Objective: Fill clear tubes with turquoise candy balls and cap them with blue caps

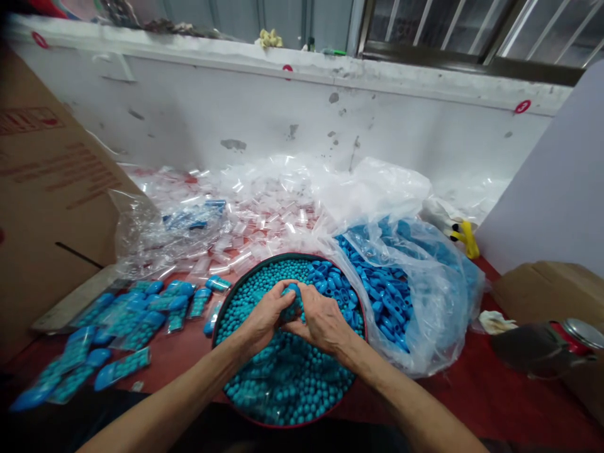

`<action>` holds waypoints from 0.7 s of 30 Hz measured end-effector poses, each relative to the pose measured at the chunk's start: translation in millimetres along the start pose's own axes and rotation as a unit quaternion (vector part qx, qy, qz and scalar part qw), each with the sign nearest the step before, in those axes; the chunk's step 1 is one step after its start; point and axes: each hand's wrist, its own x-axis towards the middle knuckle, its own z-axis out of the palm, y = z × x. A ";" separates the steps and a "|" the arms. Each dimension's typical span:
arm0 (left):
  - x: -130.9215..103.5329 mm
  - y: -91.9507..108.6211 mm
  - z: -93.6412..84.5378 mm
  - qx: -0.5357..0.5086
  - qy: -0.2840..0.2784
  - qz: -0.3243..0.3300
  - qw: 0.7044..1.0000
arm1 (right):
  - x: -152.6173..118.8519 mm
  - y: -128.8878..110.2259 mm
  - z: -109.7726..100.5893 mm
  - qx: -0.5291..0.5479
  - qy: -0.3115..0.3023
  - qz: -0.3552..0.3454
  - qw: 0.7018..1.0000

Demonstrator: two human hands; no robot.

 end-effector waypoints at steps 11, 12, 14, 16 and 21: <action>-3.2 -6.5 9.1 0.046 0.069 0.094 0.992 | 2.1 -0.6 10.0 0.033 0.086 -0.059 0.994; -2.2 -7.7 7.8 0.069 0.077 0.107 0.989 | 2.6 -0.3 9.1 0.036 0.080 -0.054 0.995; -0.7 -10.0 4.1 0.092 0.077 0.115 0.986 | 3.7 0.8 5.2 0.057 0.053 -0.039 0.996; -0.6 -11.4 0.8 0.072 0.055 0.102 0.991 | 4.9 2.1 -0.3 0.100 0.012 -0.024 0.995; -4.1 -9.1 -0.5 -0.004 0.000 0.074 0.997 | 3.1 5.3 -3.3 0.181 -0.012 0.028 0.983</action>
